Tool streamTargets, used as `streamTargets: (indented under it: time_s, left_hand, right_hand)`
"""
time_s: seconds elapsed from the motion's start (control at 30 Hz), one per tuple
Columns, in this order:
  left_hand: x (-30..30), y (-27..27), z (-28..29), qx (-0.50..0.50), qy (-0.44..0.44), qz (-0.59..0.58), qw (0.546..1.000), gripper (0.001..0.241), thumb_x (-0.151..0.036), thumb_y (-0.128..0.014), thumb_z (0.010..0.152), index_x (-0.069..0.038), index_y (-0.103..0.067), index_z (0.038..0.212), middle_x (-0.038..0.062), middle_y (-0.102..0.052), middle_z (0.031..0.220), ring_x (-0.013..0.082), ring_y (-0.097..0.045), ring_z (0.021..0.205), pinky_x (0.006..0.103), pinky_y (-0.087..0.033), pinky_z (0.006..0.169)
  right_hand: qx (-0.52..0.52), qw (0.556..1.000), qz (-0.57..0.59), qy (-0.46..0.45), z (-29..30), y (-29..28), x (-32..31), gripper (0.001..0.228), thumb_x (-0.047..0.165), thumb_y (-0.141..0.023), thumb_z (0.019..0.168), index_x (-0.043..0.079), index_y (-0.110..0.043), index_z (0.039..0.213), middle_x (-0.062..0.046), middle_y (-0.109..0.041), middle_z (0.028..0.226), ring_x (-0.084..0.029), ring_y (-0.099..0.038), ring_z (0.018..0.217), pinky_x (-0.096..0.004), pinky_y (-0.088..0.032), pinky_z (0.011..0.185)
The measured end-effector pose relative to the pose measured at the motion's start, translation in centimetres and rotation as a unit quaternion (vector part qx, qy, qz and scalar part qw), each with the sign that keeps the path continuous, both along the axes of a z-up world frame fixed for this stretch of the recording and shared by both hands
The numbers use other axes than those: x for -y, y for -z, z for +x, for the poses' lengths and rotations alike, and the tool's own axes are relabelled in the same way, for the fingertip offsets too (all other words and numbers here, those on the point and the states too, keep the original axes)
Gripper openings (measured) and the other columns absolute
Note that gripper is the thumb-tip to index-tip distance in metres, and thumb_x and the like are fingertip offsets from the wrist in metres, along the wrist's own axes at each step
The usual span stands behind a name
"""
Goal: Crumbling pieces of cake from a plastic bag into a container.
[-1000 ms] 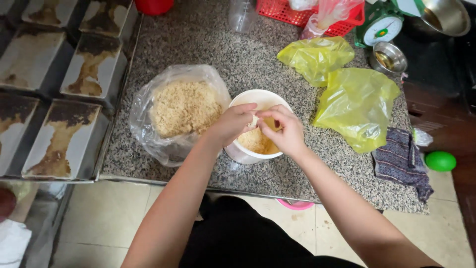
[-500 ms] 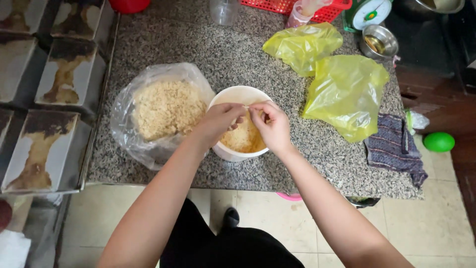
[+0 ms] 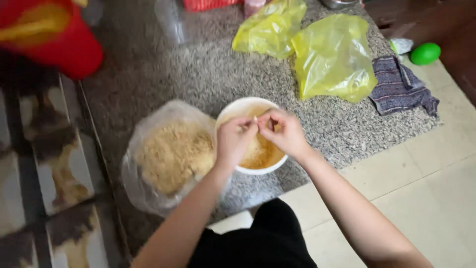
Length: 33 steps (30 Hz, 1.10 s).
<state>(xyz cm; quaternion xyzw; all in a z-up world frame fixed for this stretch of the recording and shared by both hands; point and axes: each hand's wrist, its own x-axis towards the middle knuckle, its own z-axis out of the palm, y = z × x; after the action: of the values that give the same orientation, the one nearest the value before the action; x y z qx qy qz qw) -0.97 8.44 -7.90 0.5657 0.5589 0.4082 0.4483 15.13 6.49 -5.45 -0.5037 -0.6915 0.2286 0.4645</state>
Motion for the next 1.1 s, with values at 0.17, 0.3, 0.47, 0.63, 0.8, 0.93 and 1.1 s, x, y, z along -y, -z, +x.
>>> streamTargets:
  time_s: [0.17, 0.3, 0.47, 0.63, 0.8, 0.93, 1.1]
  left_hand:
    - [0.3, -0.6, 0.7, 0.02, -0.033, 0.094, 0.995, 0.013, -0.018, -0.076, 0.079, -0.009, -0.081, 0.087, 0.009, -0.078, 0.082, 0.0281, -0.075, 0.083, 0.0378, -0.058, 0.074]
    - [0.0, -1.9, 0.5, -0.002, -0.056, 0.196, 0.979, 0.005, -0.014, -0.079, 0.082, -0.009, -0.079, 0.084, 0.011, -0.076, 0.08, 0.0284, -0.074, 0.079, 0.0363, -0.058, 0.069]
    - [1.4, -2.8, 0.3, -0.016, -0.037, 0.187, 0.982, 0.006, -0.01, -0.076, 0.079, -0.006, -0.077, 0.084, 0.01, -0.073, 0.079, 0.0279, -0.073, 0.077, 0.0334, -0.058, 0.063]
    - [1.0, -2.0, 0.5, -0.017, -0.045, 0.17, 0.984, 0.006, -0.012, -0.078, 0.079, -0.008, -0.077, 0.083, 0.008, -0.072, 0.078, 0.026, -0.073, 0.076, 0.0305, -0.057, 0.06]
    - [1.2, -2.7, 0.3, -0.031, -0.037, 0.145, 0.988, 0.006, -0.014, -0.079, 0.077, -0.011, -0.077, 0.082, 0.006, -0.071, 0.076, 0.0238, -0.071, 0.075, 0.0287, -0.058, 0.059]
    - [1.3, -3.6, 0.3, -0.021, -0.052, 0.12, 0.991, 0.005, -0.013, -0.074, 0.08, -0.009, -0.076, 0.083, 0.007, -0.07, 0.077, 0.0216, -0.067, 0.068, 0.0299, -0.056, 0.057]
    - [1.2, -2.9, 0.3, -0.011, -0.051, 0.134, 0.99, 0.003, -0.012, -0.075, 0.08, -0.011, -0.077, 0.082, 0.004, -0.07, 0.077, 0.0178, -0.065, 0.062, 0.0279, -0.054, 0.053]
  right_hand:
    - [-0.019, 1.0, -0.009, -0.001, 0.5, 0.3, 0.1, 0.016, 0.009, -0.077, 0.08, 0.009, -0.076, 0.096, -0.004, -0.061, 0.065, -0.021, -0.063, 0.062, -0.037, -0.052, 0.068]
    - [-0.022, 0.998, -0.04, 0.036, 0.0, -0.9, 0.0, 0.009, 0.007, -0.072, 0.088, 0.006, -0.076, 0.096, -0.008, -0.064, 0.066, -0.02, -0.063, 0.065, -0.034, -0.053, 0.07]
    - [-0.048, 0.998, -0.019, 0.028, -0.4, -0.6, 0.6, 0.005, 0.01, -0.077, 0.088, 0.008, -0.077, 0.093, -0.003, -0.061, 0.065, -0.016, -0.06, 0.063, -0.032, -0.053, 0.068]
    - [-0.057, 0.998, 0.0, 0.004, -0.4, -0.9, 0.3, 0.003, 0.005, -0.075, 0.088, 0.007, -0.076, 0.09, -0.006, -0.066, 0.075, -0.016, -0.061, 0.063, -0.032, -0.052, 0.066]
    - [-0.046, 0.999, -0.018, 0.01, 0.0, -0.3, 0.2, 0.003, 0.002, -0.072, 0.087, 0.004, -0.073, 0.09, -0.008, -0.064, 0.075, -0.02, -0.059, 0.063, -0.034, -0.052, 0.064]
    - [-0.072, 0.996, 0.003, 0.054, 0.4, 0.4, 0.0, 0.005, -0.001, -0.064, 0.092, 0.002, -0.068, 0.093, -0.012, -0.063, 0.084, -0.021, -0.059, 0.067, -0.033, -0.052, 0.066]
    - [-0.067, 0.997, 0.025, 0.025, -0.2, -0.1, -0.1, 0.008, 0.003, -0.071, 0.09, 0.002, -0.068, 0.098, -0.014, -0.066, 0.093, -0.022, -0.061, 0.069, -0.035, -0.052, 0.066]
